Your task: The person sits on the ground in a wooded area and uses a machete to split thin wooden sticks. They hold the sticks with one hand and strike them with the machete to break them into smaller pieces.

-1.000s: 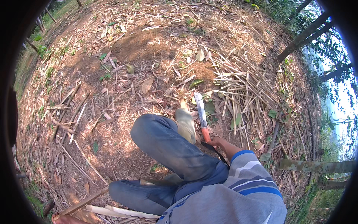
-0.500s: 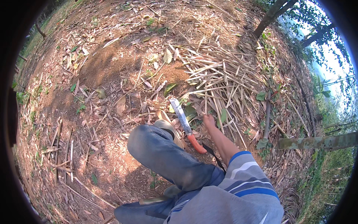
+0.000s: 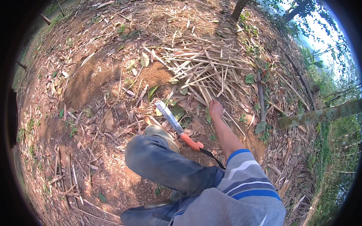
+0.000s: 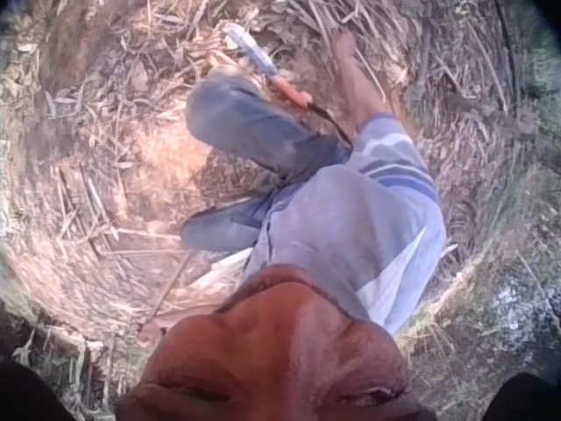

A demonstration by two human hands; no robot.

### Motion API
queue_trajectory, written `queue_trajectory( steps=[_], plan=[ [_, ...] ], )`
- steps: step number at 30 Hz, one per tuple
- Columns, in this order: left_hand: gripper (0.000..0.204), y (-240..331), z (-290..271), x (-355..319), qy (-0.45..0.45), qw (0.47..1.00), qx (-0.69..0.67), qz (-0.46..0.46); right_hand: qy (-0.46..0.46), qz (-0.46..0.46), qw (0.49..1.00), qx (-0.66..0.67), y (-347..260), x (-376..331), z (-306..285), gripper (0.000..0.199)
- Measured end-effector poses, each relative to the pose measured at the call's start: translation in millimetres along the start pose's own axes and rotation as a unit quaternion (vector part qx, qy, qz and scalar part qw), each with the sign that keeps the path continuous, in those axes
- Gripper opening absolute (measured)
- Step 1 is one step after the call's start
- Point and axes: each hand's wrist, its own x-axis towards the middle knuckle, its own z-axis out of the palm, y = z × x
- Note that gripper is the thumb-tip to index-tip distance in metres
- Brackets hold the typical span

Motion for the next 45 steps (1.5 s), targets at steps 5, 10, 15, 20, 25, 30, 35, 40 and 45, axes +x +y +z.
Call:
queue_trajectory(
  steps=[5, 10, 15, 20, 25, 30, 35, 40, 45],
  plan=[
    [0.032, -0.5, 13.4, -7.5, -0.017, 1.0, -0.006, 0.0, 0.05, 0.029, 0.997, 0.057, 12.6, -48.8, -13.5, 0.034],
    [0.031, 3.5, 22.6, -12.9, -0.026, 1.0, -0.005, 0.011, -0.086, -0.127, 0.984, -0.089, 45.6, -87.7, -24.5, 0.028],
    [0.031, 6.2, 25.5, -13.1, -0.023, 0.999, 0.001, 0.022, -0.03, -0.203, 0.964, -0.17, 42.6, -53.4, -29.8, 0.053],
    [0.031, 5.9, 25.1, -16.0, -0.021, 0.999, 0.021, 0.023, -0.103, -0.17, 0.946, -0.258, 45.7, -14.8, -19.9, 0.09],
    [0.031, 17.1, 20.8, -16.0, -0.007, 0.999, 0.038, 0.038, -0.096, -0.097, 0.939, -0.315, 51.2, 13.0, 7.6, 0.088],
    [0.031, 34.1, 20.0, -17.9, -0.008, 0.996, 0.06, 0.06, -0.056, -0.087, 0.962, -0.254, 90.8, 63.6, 16.8, 0.064],
    [0.031, 55.9, 22.7, -24.6, -0.001, 0.995, 0.072, 0.069, -0.049, -0.134, 0.936, -0.323, 120.6, 68.8, 21.2, 0.063],
    [0.031, 82.8, 20.2, -40.1, 0.01, 0.994, 0.088, 0.07, -0.002, -0.168, 0.937, -0.305, 119.1, 73.7, 24.2, 0.071],
    [0.031, 108.4, -1.7, -45.7, 0.028, 0.992, 0.105, 0.059, -0.017, -0.17, 0.938, -0.302, 110.4, 74.7, 20.0, 0.069]
  ],
)
